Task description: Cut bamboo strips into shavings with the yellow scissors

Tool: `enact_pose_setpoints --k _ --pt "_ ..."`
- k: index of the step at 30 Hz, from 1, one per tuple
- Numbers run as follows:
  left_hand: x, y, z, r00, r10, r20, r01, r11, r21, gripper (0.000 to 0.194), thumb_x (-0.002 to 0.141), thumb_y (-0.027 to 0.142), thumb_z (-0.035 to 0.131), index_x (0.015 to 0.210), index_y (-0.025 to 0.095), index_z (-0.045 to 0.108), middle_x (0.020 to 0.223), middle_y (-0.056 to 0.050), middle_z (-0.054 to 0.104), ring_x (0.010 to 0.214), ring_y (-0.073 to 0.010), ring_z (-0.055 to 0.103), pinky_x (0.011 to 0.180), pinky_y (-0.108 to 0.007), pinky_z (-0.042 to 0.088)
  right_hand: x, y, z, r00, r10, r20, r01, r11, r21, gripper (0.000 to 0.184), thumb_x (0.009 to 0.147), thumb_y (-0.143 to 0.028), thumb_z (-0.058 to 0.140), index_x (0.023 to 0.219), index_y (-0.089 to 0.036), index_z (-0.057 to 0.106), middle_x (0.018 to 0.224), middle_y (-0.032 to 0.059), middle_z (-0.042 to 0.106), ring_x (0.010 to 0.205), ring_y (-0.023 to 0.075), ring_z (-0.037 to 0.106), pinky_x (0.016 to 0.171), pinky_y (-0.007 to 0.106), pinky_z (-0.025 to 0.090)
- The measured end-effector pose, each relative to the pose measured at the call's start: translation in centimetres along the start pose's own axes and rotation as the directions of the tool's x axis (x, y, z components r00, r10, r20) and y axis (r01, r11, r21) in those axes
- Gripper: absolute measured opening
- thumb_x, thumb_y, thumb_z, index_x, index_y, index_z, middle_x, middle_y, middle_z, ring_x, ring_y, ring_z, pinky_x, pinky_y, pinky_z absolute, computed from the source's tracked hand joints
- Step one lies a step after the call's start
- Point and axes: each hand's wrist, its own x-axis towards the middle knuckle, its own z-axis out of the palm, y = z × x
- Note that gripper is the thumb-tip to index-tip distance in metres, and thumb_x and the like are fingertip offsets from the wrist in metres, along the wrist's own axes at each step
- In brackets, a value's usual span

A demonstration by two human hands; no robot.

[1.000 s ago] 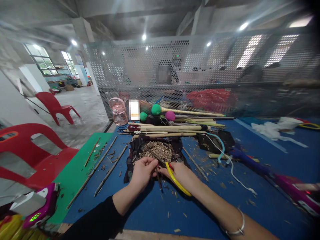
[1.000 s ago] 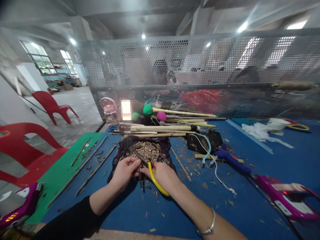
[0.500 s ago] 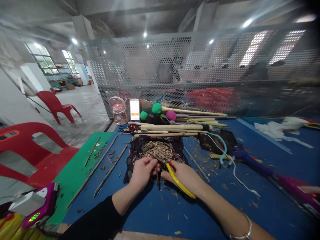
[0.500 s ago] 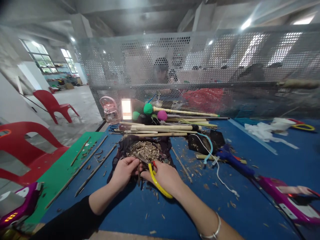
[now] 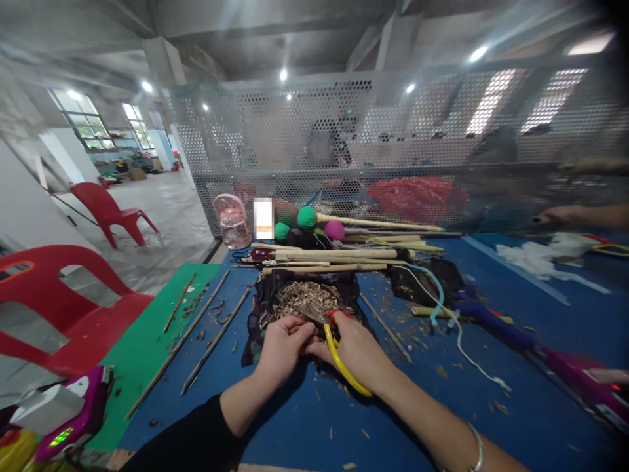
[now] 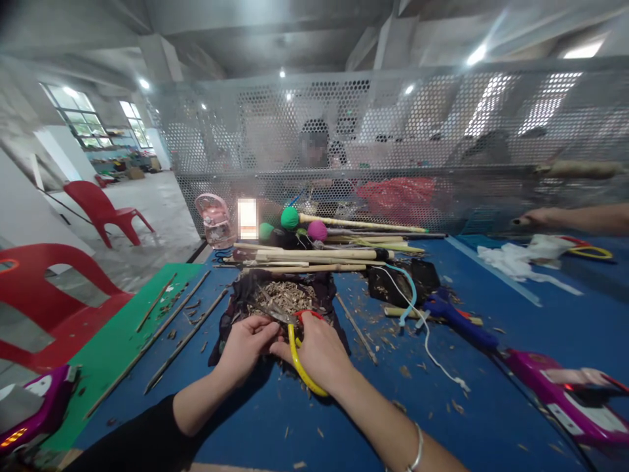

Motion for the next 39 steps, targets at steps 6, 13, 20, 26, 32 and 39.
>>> enact_pose_setpoints --k 6,13,20,26,32,39 --pt "-0.1 0.4 0.1 0.999 0.047 0.025 -0.048 0.998 0.029 0.029 0.061 0.038 0.071 0.062 0.011 0.06 0.055 -0.001 0.06 0.044 -0.0058 0.047 0.043 -0.016 0.035 -0.1 -0.2 0.5 0.998 0.041 0.05 -0.042 0.999 0.023 0.042 0.075 -0.061 0.048 0.084 -0.019 0.049 0.08 0.0074 0.066 0.073 0.0214 0.062 0.056 0.024 0.033" --pt "0.1 0.2 -0.3 0.999 0.036 0.022 -0.036 0.999 0.033 0.031 0.06 0.039 0.071 0.065 0.009 0.062 0.056 0.0 0.058 0.043 -0.0041 0.045 0.042 -0.015 0.035 0.1 -0.1 0.2 0.993 0.077 0.088 -0.078 0.997 0.008 0.047 0.075 -0.064 0.045 0.08 -0.019 0.056 0.076 0.007 0.066 0.067 0.0194 0.061 0.053 0.024 0.032" --pt "0.1 0.4 -0.3 0.999 -0.026 -0.022 0.025 0.999 -0.023 0.04 0.054 0.041 0.075 0.077 0.01 0.064 0.069 -0.005 0.065 0.052 -0.0073 0.055 0.049 -0.017 0.044 0.5 0.4 -0.3 0.989 0.06 0.139 -0.07 0.995 0.071 0.046 0.078 -0.062 0.042 0.081 -0.021 0.062 0.078 0.0051 0.067 0.069 0.0185 0.062 0.054 0.022 0.033" --pt "0.3 0.4 -0.3 1.0 0.007 0.003 -0.006 0.998 -0.061 0.038 0.056 0.043 0.073 0.074 0.01 0.064 0.072 -0.007 0.067 0.06 -0.0106 0.06 0.054 -0.019 0.046 0.3 0.1 -0.8 0.995 0.08 0.067 -0.071 0.99 -0.118 0.052 0.069 -0.068 0.047 0.085 -0.02 0.057 0.08 0.0079 0.066 0.073 0.0234 0.062 0.057 0.026 0.034" --pt "0.3 0.1 -0.3 0.999 0.029 0.027 -0.029 1.0 0.008 0.035 0.06 0.043 0.069 0.071 0.011 0.064 0.067 -0.005 0.066 0.061 -0.0127 0.06 0.059 -0.023 0.048 0.0 -0.1 -0.3 0.997 0.057 0.047 -0.053 0.994 -0.092 0.048 0.07 -0.064 0.05 0.089 -0.02 0.052 0.083 0.0067 0.065 0.076 0.0221 0.062 0.058 0.025 0.033" --pt "0.3 -0.3 -0.5 0.992 0.078 0.1 -0.095 0.978 0.184 0.026 0.068 0.039 0.062 0.066 0.013 0.061 0.062 0.001 0.06 0.05 -0.007 0.048 0.05 -0.019 0.038 0.2 -0.2 -0.5 0.996 0.082 0.025 -0.08 0.993 -0.084 0.042 0.074 -0.061 0.047 0.083 -0.02 0.052 0.078 0.0055 0.064 0.071 0.0212 0.061 0.056 0.026 0.031"
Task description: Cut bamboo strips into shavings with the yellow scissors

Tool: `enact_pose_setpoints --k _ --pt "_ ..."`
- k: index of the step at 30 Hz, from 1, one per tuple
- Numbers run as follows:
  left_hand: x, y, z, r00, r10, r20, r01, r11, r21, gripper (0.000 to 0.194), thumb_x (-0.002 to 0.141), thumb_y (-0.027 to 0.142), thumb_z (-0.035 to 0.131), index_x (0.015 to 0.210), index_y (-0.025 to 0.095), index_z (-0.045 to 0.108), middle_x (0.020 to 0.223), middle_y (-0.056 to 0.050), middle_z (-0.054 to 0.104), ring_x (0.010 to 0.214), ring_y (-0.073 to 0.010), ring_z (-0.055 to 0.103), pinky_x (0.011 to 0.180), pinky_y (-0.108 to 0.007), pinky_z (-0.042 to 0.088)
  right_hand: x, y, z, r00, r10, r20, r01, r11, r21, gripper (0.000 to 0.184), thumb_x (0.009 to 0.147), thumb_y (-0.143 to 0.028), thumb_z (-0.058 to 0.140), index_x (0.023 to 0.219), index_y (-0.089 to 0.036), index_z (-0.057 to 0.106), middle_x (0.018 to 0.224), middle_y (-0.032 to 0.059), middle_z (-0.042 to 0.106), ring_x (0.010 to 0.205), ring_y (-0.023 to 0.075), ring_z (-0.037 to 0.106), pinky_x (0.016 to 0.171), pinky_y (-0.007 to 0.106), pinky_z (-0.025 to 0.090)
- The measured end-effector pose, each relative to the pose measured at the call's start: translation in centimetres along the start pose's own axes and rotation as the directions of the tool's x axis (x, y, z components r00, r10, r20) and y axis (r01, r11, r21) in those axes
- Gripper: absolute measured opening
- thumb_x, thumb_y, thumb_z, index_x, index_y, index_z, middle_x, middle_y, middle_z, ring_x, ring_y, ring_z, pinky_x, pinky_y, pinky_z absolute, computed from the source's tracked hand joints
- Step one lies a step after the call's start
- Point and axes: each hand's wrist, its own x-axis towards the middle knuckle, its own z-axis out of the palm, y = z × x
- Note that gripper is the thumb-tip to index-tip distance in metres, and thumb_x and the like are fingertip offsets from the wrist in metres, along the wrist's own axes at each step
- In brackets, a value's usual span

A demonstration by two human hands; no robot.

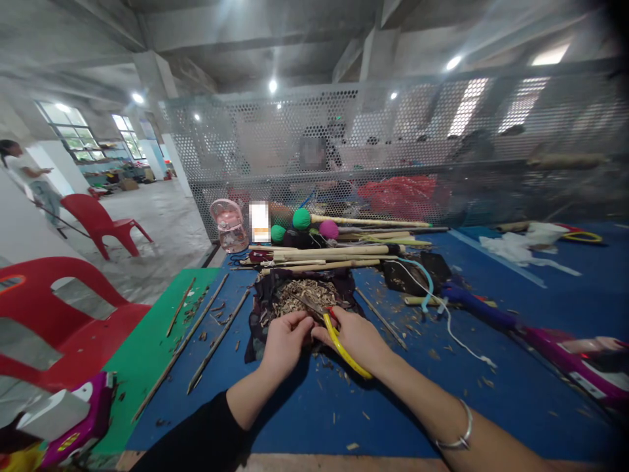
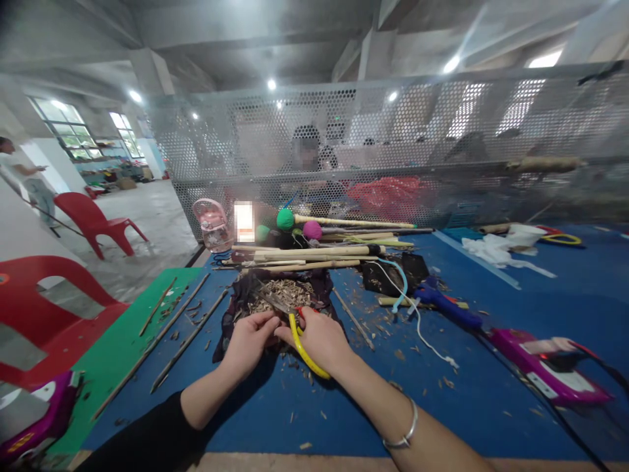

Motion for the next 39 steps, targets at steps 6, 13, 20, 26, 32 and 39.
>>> enact_pose_setpoints --k 6,13,20,26,32,39 --pt "-0.3 -0.3 0.3 1.0 -0.003 0.022 0.003 1.0 0.022 0.03 0.069 0.042 0.06 0.061 0.013 0.058 0.058 0.002 0.056 0.047 -0.0064 0.042 0.047 -0.019 0.034 0.1 0.2 0.4 0.986 -0.124 -0.113 0.126 0.992 0.014 0.05 0.066 -0.061 0.058 0.087 -0.017 0.049 0.088 0.0099 0.061 0.082 0.0225 0.058 0.066 0.027 0.036" --pt "-0.2 -0.7 0.3 0.999 0.016 0.036 -0.018 0.999 0.046 0.03 0.072 0.042 0.056 0.06 0.014 0.054 0.055 0.002 0.053 0.048 -0.0069 0.041 0.047 -0.019 0.034 0.2 0.0 1.1 0.999 -0.051 -0.016 0.052 0.997 0.048 0.044 0.074 -0.061 0.05 0.084 -0.019 0.049 0.076 0.0065 0.064 0.068 0.0195 0.06 0.055 0.024 0.031" --pt "-0.2 -0.4 0.3 0.999 -0.009 0.038 0.009 1.0 -0.009 0.032 0.07 0.045 0.059 0.067 0.013 0.057 0.055 0.001 0.055 0.045 -0.0061 0.041 0.046 -0.018 0.034 0.4 0.6 1.1 1.0 -0.011 0.018 0.011 0.999 0.034 0.046 0.075 -0.064 0.045 0.079 -0.02 0.057 0.076 0.0073 0.066 0.066 0.018 0.061 0.055 0.023 0.032" --pt "-0.1 -0.2 0.4 0.998 -0.065 0.023 0.067 0.991 -0.118 0.039 0.061 0.046 0.067 0.075 0.011 0.06 0.057 0.0 0.058 0.046 -0.007 0.046 0.048 -0.019 0.038 0.5 0.6 0.4 0.994 -0.02 0.105 0.005 0.991 0.136 0.044 0.078 -0.059 0.043 0.077 -0.02 0.062 0.075 0.0054 0.067 0.067 0.0172 0.06 0.054 0.022 0.034" --pt "0.0 0.2 0.1 1.0 -0.023 -0.015 0.021 0.99 -0.137 0.035 0.064 0.045 0.064 0.072 0.011 0.06 0.064 -0.003 0.063 0.048 -0.0069 0.05 0.051 -0.02 0.041 0.4 0.6 0.2 0.999 -0.024 0.039 0.025 1.0 -0.006 0.046 0.073 -0.063 0.047 0.082 -0.02 0.058 0.076 0.0056 0.065 0.07 0.0207 0.061 0.055 0.024 0.033" --pt "0.0 -0.3 0.2 0.998 0.011 0.064 -0.002 0.992 -0.127 0.033 0.07 0.044 0.059 0.073 0.012 0.061 0.071 -0.008 0.067 0.059 -0.0146 0.059 0.062 -0.027 0.047 0.0 0.1 0.3 0.991 -0.121 -0.065 0.123 0.992 0.032 0.051 0.066 -0.06 0.059 0.09 -0.017 0.051 0.091 0.0099 0.062 0.085 0.0222 0.059 0.068 0.026 0.038"
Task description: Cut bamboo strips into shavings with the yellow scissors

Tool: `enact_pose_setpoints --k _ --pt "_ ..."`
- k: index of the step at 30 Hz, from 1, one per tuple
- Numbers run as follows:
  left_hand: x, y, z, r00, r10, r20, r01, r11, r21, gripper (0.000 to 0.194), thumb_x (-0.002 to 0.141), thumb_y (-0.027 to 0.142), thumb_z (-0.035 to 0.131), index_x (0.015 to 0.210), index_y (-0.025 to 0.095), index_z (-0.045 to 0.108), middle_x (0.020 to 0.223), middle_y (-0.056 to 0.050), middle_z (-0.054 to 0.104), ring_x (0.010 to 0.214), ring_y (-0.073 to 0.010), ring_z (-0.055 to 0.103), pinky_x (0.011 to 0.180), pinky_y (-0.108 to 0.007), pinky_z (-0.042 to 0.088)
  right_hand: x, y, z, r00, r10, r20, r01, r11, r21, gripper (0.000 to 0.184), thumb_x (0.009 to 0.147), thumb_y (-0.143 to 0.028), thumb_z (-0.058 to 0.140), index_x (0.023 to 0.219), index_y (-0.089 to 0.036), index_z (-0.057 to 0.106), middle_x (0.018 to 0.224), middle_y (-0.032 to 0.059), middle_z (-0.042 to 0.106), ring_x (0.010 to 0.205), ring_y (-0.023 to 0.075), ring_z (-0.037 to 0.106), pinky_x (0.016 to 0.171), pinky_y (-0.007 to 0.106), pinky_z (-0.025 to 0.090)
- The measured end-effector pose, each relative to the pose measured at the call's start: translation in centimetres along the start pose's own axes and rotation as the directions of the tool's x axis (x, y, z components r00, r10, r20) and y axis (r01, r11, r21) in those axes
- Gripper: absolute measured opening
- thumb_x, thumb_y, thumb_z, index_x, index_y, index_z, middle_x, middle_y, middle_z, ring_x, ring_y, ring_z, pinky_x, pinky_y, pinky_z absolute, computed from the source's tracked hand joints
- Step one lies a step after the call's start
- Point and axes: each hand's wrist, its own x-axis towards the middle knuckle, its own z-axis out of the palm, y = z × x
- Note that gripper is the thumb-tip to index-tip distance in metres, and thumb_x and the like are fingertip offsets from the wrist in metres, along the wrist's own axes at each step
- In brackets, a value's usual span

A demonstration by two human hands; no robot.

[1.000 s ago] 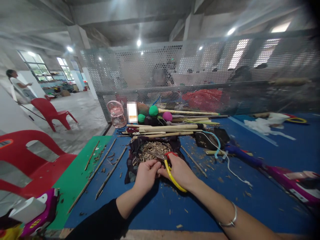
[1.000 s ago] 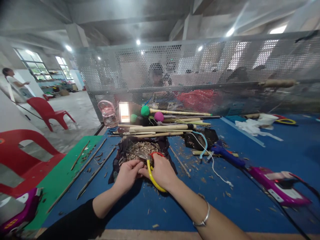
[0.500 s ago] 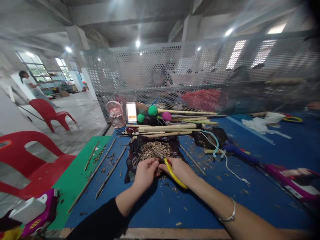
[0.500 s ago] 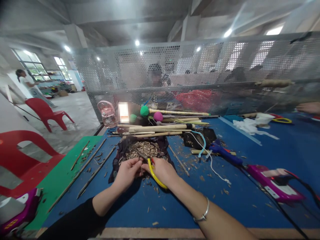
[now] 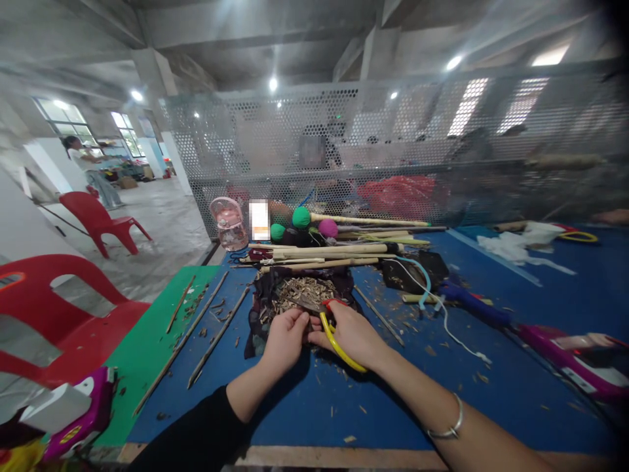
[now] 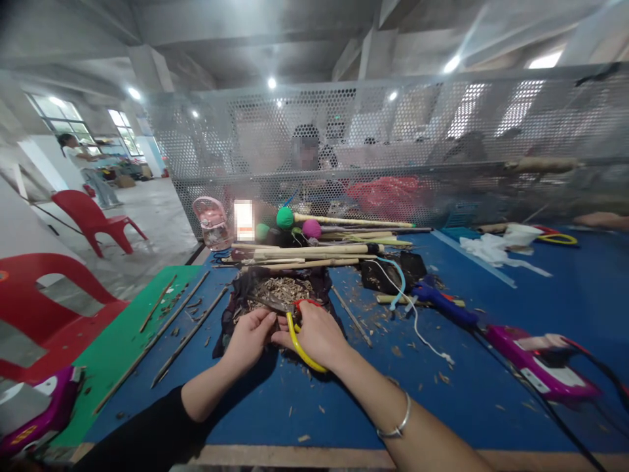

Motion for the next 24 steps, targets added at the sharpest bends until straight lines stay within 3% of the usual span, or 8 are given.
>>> enact_pose_setpoints --k 4,9,18,24 --pt "-0.2 -0.16 0.02 0.999 0.022 0.03 -0.025 0.996 0.09 0.034 0.074 0.044 0.055 0.075 0.011 0.064 0.066 -0.007 0.066 0.057 -0.0144 0.058 0.059 -0.025 0.045 0.0 -0.29 -0.01 0.999 -0.01 -0.033 0.008 0.999 -0.035 0.053 0.065 -0.062 0.058 0.088 -0.015 0.052 0.093 0.0119 0.061 0.086 0.0249 0.059 0.071 0.028 0.038" --pt "-0.22 -0.23 -0.11 0.999 0.033 0.008 -0.033 0.987 0.154 0.035 0.076 0.045 0.052 0.073 0.012 0.063 0.057 -0.004 0.062 0.049 -0.0112 0.052 0.05 -0.021 0.039 -0.02 -0.25 -0.01 0.993 0.103 0.062 -0.098 0.991 -0.087 0.051 0.072 -0.065 0.048 0.088 -0.017 0.053 0.083 0.01 0.066 0.077 0.0248 0.063 0.06 0.027 0.036" --pt "-0.01 -0.24 -0.03 0.999 -0.034 -0.031 0.036 0.996 0.078 0.032 0.07 0.045 0.058 0.066 0.014 0.056 0.056 0.0 0.058 0.043 -0.0064 0.044 0.046 -0.018 0.038 0.28 0.54 0.22 0.983 0.108 0.147 -0.105 0.994 -0.028 0.052 0.076 -0.067 0.038 0.079 -0.02 0.06 0.077 0.0084 0.067 0.07 0.0204 0.063 0.054 0.024 0.034" --pt "0.18 0.14 -0.15 0.996 -0.014 -0.09 0.018 0.999 0.044 0.033 0.065 0.046 0.063 0.067 0.014 0.056 0.058 0.0 0.058 0.043 -0.0062 0.045 0.044 -0.018 0.038 0.39 0.64 0.05 0.99 0.109 0.088 -0.099 0.989 -0.111 0.052 0.074 -0.069 0.04 0.081 -0.02 0.057 0.078 0.0082 0.067 0.071 0.0233 0.063 0.054 0.026 0.034"
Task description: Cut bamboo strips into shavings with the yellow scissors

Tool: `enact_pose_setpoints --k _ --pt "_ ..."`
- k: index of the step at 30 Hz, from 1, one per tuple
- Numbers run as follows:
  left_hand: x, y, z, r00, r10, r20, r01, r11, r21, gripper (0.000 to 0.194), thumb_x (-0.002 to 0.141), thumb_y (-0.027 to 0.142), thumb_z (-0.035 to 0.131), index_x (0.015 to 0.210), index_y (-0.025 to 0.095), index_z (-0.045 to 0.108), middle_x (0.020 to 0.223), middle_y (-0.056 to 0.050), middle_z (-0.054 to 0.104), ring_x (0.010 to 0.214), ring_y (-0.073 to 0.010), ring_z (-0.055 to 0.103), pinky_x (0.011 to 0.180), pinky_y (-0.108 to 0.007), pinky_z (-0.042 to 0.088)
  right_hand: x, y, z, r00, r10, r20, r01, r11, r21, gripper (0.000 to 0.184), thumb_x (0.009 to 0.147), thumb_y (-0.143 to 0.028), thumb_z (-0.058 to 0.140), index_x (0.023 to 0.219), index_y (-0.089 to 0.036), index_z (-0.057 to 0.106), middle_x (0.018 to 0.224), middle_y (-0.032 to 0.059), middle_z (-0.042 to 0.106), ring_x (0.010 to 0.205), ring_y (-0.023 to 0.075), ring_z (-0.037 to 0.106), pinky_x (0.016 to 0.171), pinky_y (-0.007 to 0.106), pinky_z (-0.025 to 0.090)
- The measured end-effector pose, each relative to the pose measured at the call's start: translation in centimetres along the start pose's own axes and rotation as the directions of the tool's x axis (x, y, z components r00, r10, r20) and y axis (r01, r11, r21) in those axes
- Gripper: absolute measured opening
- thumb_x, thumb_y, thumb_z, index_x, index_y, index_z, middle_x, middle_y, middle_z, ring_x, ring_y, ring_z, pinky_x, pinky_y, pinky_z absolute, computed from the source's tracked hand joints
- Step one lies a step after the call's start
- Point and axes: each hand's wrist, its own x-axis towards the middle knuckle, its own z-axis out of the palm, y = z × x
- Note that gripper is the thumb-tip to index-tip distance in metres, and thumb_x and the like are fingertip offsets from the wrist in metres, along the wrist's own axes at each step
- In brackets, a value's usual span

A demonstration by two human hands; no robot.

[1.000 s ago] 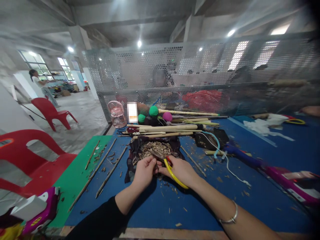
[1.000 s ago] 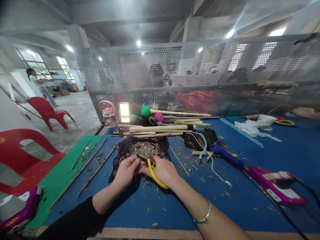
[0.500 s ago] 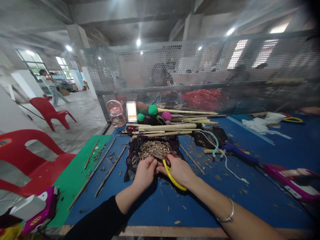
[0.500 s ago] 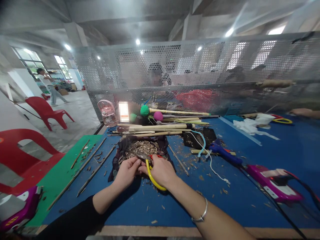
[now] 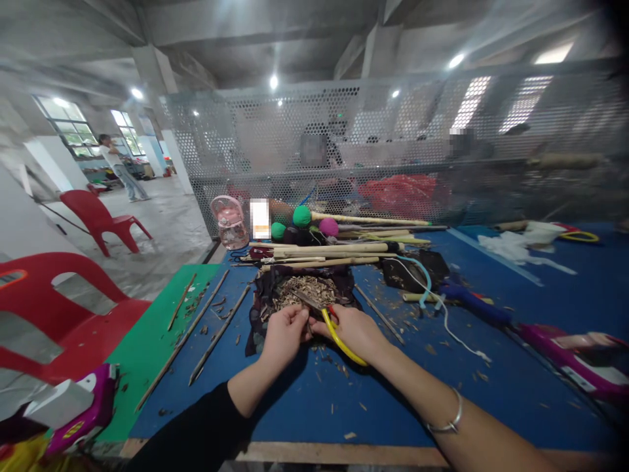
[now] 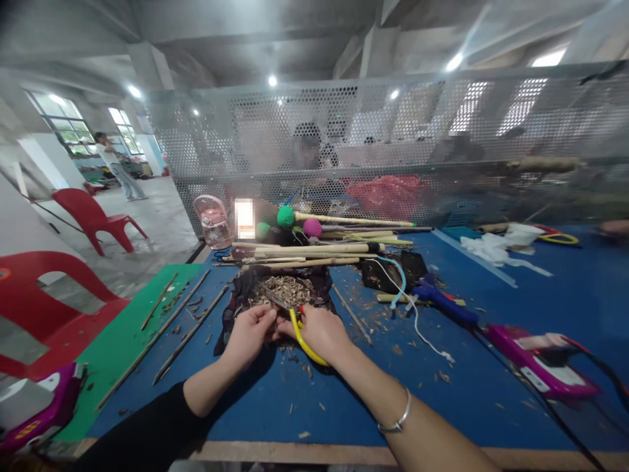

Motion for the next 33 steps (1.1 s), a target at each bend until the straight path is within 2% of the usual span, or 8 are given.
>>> enact_pose_setpoints --k 5,11,17,20,25,29,33 --pt "0.19 0.43 -0.13 0.997 0.018 -0.075 -0.021 0.999 -0.031 0.032 0.059 0.041 0.069 0.067 0.013 0.057 0.058 -0.001 0.059 0.047 -0.0089 0.053 0.044 -0.018 0.039 -0.17 -0.06 0.11 0.999 -0.01 -0.031 0.01 1.0 -0.008 0.055 0.069 -0.067 0.049 0.093 -0.018 0.052 0.087 0.0093 0.065 0.08 0.0253 0.063 0.061 0.027 0.036" --pt "0.09 0.29 -0.06 0.993 0.045 -0.107 -0.043 0.999 0.025 0.028 0.059 0.036 0.069 0.071 0.011 0.061 0.052 -0.001 0.058 0.046 -0.0108 0.053 0.045 -0.021 0.04 -0.33 -0.47 0.47 0.987 -0.101 -0.127 0.105 0.994 0.024 0.055 0.066 -0.067 0.054 0.088 -0.017 0.05 0.09 0.0114 0.063 0.085 0.0252 0.059 0.067 0.028 0.037" --pt "0.11 -0.09 -0.23 0.991 0.111 -0.076 -0.103 0.989 0.106 0.027 0.063 0.038 0.066 0.063 0.012 0.06 0.053 0.002 0.055 0.045 -0.0064 0.043 0.044 -0.018 0.033 -0.31 -0.71 0.61 0.998 -0.028 -0.059 0.031 0.998 0.054 0.045 0.075 -0.064 0.044 0.083 -0.02 0.05 0.078 0.0061 0.065 0.072 0.0212 0.062 0.057 0.025 0.032" --pt "0.03 -0.09 -0.06 0.997 0.073 -0.021 -0.072 0.995 0.064 0.028 0.065 0.04 0.063 0.064 0.012 0.06 0.055 0.002 0.054 0.046 -0.0063 0.042 0.045 -0.018 0.033 -0.28 -0.6 0.52 0.997 -0.018 -0.071 0.02 1.0 0.022 0.044 0.076 -0.064 0.043 0.08 -0.02 0.051 0.076 0.0055 0.066 0.07 0.0208 0.062 0.055 0.025 0.031" --pt "-0.12 -0.09 0.08 0.999 0.03 -0.025 -0.028 0.998 0.064 0.032 0.065 0.042 0.061 0.055 0.014 0.052 0.045 0.005 0.045 0.039 -0.0049 0.035 0.04 -0.018 0.028 -0.21 -0.32 0.5 1.0 -0.006 -0.027 0.006 1.0 0.002 0.047 0.075 -0.065 0.044 0.08 -0.02 0.057 0.078 0.0069 0.067 0.07 0.0207 0.062 0.055 0.025 0.032" --pt "-0.09 -0.15 -0.11 1.0 -0.023 0.021 0.021 0.998 0.051 0.033 0.067 0.045 0.059 0.06 0.014 0.052 0.05 0.003 0.051 0.042 -0.0053 0.042 0.041 -0.017 0.033 -0.09 -0.22 0.48 1.0 0.006 0.014 -0.007 1.0 0.03 0.049 0.077 -0.065 0.041 0.082 -0.02 0.061 0.077 0.0071 0.067 0.068 0.0192 0.062 0.054 0.024 0.032" --pt "-0.09 0.13 -0.07 0.996 -0.088 0.016 0.088 0.996 0.015 0.034 0.066 0.046 0.061 0.069 0.013 0.055 0.057 0.001 0.056 0.044 -0.0054 0.049 0.041 -0.015 0.035 0.11 -0.15 0.21 0.999 0.028 0.027 -0.029 0.998 0.059 0.05 0.077 -0.065 0.04 0.081 -0.021 0.064 0.077 0.0073 0.068 0.07 0.0199 0.062 0.054 0.023 0.033"
